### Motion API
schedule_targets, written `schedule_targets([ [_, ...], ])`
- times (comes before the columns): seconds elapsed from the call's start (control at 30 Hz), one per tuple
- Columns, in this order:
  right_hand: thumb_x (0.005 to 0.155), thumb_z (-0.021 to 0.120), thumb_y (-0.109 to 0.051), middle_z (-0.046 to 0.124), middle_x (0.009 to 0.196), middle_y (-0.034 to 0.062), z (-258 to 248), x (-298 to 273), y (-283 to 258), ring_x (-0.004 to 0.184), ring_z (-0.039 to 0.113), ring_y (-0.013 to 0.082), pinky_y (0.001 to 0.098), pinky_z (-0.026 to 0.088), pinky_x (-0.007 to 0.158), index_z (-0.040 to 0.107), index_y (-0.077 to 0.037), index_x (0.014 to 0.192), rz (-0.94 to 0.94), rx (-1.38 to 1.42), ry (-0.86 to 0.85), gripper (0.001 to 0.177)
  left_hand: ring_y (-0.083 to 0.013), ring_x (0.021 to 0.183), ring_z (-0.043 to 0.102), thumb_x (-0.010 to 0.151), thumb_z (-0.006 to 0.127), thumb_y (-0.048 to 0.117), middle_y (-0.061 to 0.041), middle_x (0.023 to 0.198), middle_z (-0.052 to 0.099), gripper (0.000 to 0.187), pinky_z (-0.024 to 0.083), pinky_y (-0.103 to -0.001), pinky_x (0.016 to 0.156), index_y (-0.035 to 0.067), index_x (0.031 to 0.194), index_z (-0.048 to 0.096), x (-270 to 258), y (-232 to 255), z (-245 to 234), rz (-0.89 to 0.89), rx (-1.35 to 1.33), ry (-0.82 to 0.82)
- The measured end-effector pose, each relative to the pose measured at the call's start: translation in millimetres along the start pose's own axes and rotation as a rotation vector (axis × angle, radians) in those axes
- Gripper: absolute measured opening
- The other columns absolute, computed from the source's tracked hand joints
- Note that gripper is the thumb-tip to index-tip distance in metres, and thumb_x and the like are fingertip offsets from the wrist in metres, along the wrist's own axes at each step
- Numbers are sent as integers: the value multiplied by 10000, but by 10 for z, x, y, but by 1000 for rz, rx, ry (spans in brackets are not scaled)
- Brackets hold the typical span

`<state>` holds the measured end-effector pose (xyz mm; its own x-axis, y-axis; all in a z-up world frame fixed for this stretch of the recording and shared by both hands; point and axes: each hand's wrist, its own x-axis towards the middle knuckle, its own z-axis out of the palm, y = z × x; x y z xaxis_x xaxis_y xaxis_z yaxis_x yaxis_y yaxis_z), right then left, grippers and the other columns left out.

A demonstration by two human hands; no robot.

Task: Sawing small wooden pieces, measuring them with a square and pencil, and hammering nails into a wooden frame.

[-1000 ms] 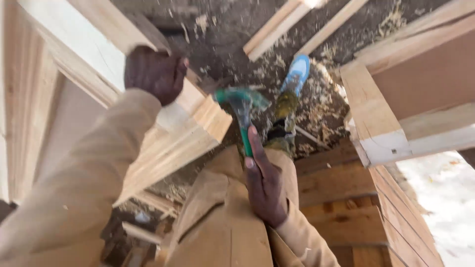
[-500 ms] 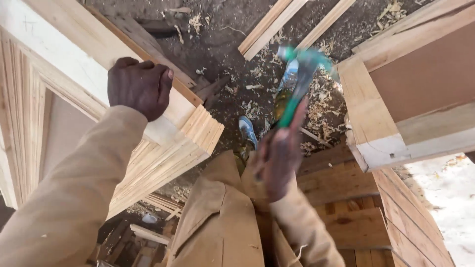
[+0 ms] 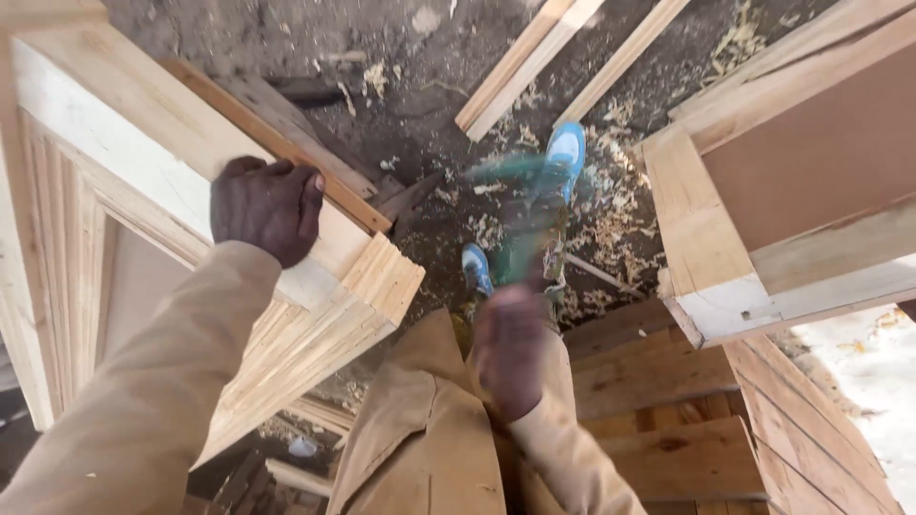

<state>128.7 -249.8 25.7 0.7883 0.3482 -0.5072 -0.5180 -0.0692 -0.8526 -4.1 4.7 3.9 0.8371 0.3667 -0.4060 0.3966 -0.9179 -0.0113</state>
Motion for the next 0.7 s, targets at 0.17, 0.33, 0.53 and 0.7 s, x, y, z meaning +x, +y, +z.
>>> schedule_targets([
  [0.17, 853, 375, -408, 681, 881, 124, -208, -95, -203, 765, 626, 373, 476, 495, 696, 379, -442, 1313, 321, -923, -728, 461, -212, 669, 659, 880, 390, 361, -59, 629, 626, 351, 493, -336, 736, 172, 707, 630, 42, 90, -317, -78, 58, -144],
  [0.33, 892, 367, -274, 411, 393, 22, -513, -305, -89, 323, 395, 96, 223, 365, 310, 408, -163, 1318, 595, -235, -467, 442, -248, 662, 650, 907, 304, 366, -37, 706, 669, 411, 455, -365, 677, 177, 799, 653, 0, 164, -142, -139, 79, -189],
  [0.53, 882, 340, -334, 386, 424, 31, -730, -872, -220, 335, 341, 112, 286, 314, 320, 232, -249, 1425, 377, -484, -182, 560, -300, 699, 637, 914, 245, 395, -78, 735, 665, 492, 455, -411, 593, 173, 768, 660, -9, 268, -381, -176, 69, -349],
  [0.7, 883, 342, -250, 408, 1404, 34, -1152, -1129, 79, 1040, 567, 168, 265, 392, 746, 317, -273, 1377, 97, -818, -59, 495, -297, 909, 628, 834, 355, 267, -50, 941, 674, 358, 460, -419, 665, 187, 944, 686, 273, 421, -353, -184, 97, -584],
])
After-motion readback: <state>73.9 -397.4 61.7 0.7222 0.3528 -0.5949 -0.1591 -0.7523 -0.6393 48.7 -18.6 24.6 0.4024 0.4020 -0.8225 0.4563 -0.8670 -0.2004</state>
